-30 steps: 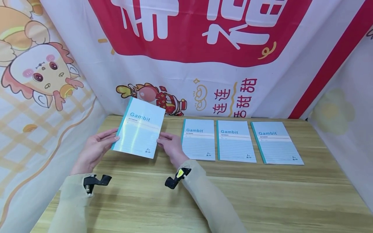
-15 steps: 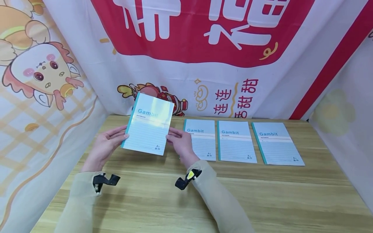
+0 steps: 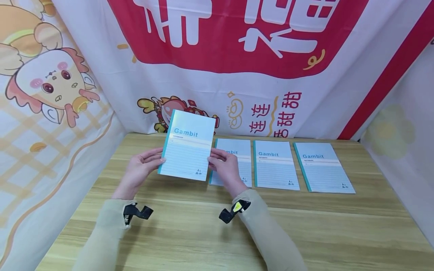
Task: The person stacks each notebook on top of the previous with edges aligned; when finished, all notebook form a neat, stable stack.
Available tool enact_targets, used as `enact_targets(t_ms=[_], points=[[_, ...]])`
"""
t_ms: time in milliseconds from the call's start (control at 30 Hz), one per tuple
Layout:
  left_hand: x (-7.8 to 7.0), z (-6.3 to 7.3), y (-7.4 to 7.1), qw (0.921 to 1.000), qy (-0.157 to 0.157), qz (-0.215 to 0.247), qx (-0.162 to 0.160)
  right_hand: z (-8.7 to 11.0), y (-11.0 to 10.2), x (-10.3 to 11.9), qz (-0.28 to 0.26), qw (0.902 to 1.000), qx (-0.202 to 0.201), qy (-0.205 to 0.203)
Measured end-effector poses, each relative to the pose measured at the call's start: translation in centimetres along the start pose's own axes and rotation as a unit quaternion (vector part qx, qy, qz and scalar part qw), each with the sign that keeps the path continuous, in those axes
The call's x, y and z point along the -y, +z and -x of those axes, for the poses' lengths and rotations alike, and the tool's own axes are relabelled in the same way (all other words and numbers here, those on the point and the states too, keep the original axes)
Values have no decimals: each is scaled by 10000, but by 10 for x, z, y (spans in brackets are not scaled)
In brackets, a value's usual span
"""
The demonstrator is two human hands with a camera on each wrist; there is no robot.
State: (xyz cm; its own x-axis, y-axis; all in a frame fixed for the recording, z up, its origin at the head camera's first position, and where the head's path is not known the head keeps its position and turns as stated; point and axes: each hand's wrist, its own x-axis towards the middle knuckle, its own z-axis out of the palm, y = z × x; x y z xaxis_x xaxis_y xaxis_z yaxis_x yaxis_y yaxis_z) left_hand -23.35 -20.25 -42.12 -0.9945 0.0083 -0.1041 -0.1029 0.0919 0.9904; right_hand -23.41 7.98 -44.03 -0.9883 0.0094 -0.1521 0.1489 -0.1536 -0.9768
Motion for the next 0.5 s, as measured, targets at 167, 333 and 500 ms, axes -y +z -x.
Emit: enact_targets(t_ms=[167,333,500], points=[[1,1,18,9999,-71,97,84,2,-19,-1,391,9992,-123,-42],[7,1,35,9997,-57,101,197,3,-40,-3,728,9973,-132,-34],[17,0,50,9995,-56,54,308,5,-61,-2,936,9956,15,32]])
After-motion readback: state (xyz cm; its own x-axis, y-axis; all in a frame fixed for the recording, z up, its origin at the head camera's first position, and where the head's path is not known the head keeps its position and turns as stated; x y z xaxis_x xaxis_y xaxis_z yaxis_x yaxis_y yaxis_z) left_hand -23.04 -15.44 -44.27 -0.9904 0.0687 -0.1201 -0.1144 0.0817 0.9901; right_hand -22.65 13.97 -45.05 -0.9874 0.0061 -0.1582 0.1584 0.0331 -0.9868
